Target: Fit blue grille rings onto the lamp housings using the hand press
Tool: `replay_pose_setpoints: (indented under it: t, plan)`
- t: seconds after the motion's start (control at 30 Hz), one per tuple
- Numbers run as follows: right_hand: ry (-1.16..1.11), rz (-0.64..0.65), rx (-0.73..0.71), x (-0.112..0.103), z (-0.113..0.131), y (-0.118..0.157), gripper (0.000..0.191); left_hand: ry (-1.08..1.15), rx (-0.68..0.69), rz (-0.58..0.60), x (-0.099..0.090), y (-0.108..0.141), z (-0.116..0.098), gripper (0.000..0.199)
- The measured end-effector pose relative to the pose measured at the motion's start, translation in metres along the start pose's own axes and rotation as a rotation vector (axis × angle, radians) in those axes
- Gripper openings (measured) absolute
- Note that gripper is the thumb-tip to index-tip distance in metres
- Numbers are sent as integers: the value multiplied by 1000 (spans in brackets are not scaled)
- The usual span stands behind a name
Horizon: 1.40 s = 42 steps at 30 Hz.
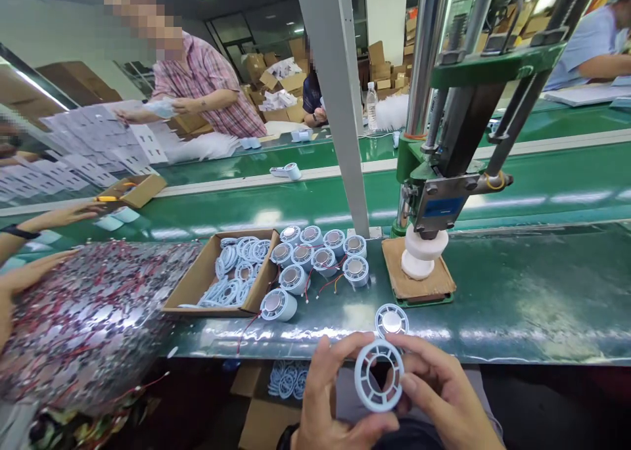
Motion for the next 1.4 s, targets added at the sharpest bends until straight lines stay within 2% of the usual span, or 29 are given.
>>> replay_pose_setpoints:
  t: [0.3,0.53,0.77,0.87,0.93,0.97,1.03,1.07,1.1,1.17,1.23,1.3,1.37,1.4]
  plan:
    - [-40,25,-14,3,3,-3,48,124,-8,-14,2,-5,-7,100]
    - [-50,59,29,5,-2,0,47,88,-6,-14,0,-6,-10,96]
    - [-26,75,54,8,-4,-1,50,73,18,-38,4,-18,-23,95]
    - [72,98,21,12,-1,-3,46,84,8,-58,-2,-10,-16,95]
    - [264,75,-109,6,11,-6,37,47,-27,-50,-12,11,3,93]
    - [388,22,-208,-1,21,-7,32,8,-67,-34,-18,27,18,91]
    - [629,-136,-385,-21,38,-7,25,-117,-238,5,-32,63,65,85]
    - [723,-217,-437,-32,44,-8,23,-194,-356,-13,-44,83,93,81]
    - [796,-283,-460,-42,46,-10,22,-254,-472,-63,-58,101,121,81]
    - [885,-354,-474,-56,45,-18,22,-333,-608,-187,-84,126,169,73]
    - [921,-397,-497,-63,43,-28,23,-390,-689,-326,-107,135,208,64]
    - [947,-418,-516,-65,38,-36,26,-439,-732,-442,-124,132,234,53]
    - [999,-411,-538,-63,33,-43,31,-476,-730,-535,-140,124,240,42]
    - [1035,-390,-558,-60,30,-46,34,-493,-712,-580,-149,120,235,38]
Point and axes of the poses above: each hand's wrist, its own y-axis away from the middle knuckle, its own x-axis out of the palm, z = x × y, the point moved 9 cm from there along -y, towards the middle knuckle, and after that the axes turned 6 degrees about -x, right-handed, at the moved point
